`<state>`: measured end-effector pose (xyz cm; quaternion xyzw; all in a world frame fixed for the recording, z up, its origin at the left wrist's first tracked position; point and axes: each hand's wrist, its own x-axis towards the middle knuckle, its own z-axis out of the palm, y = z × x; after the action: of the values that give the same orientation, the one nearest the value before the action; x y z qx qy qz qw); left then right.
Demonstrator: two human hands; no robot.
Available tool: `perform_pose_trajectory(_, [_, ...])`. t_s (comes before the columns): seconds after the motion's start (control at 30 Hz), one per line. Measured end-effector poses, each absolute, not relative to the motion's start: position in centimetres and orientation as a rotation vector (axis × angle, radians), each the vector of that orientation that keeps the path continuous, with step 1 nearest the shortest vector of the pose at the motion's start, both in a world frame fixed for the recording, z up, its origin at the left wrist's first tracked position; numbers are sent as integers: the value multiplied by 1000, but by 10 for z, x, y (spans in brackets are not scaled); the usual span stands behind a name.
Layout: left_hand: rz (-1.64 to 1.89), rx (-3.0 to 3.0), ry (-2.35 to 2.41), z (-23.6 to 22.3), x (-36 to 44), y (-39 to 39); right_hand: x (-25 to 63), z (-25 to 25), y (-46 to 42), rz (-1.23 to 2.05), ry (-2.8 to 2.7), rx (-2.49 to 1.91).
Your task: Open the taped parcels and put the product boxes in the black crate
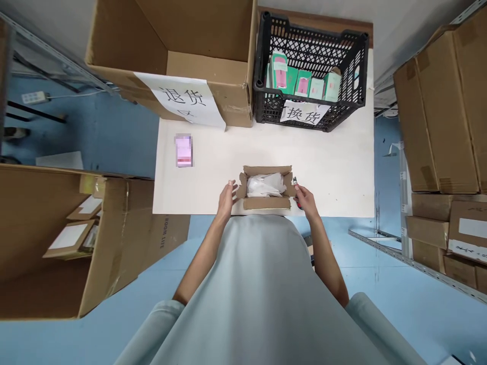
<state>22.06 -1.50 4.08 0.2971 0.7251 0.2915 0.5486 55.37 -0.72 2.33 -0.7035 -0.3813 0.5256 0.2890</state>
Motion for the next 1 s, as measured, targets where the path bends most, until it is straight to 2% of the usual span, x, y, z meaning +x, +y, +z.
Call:
perform_pose_trajectory(0.17, [621, 502, 1541, 30, 231, -15, 534, 12, -6, 1556, -1057, -1841])
perform_pose_trajectory(0.47, [463, 811, 1463, 58, 207, -6, 511, 39, -59, 1393, -812, -1780])
perform_pose_trajectory(0.73, [226, 1099, 1186, 81, 206, 16, 462, 73, -160, 1110, -448, -1814])
perform_pose_trajectory(1.0, [-99, 1441, 804, 66, 261, -19, 406, 82, -299, 758, -61, -1915])
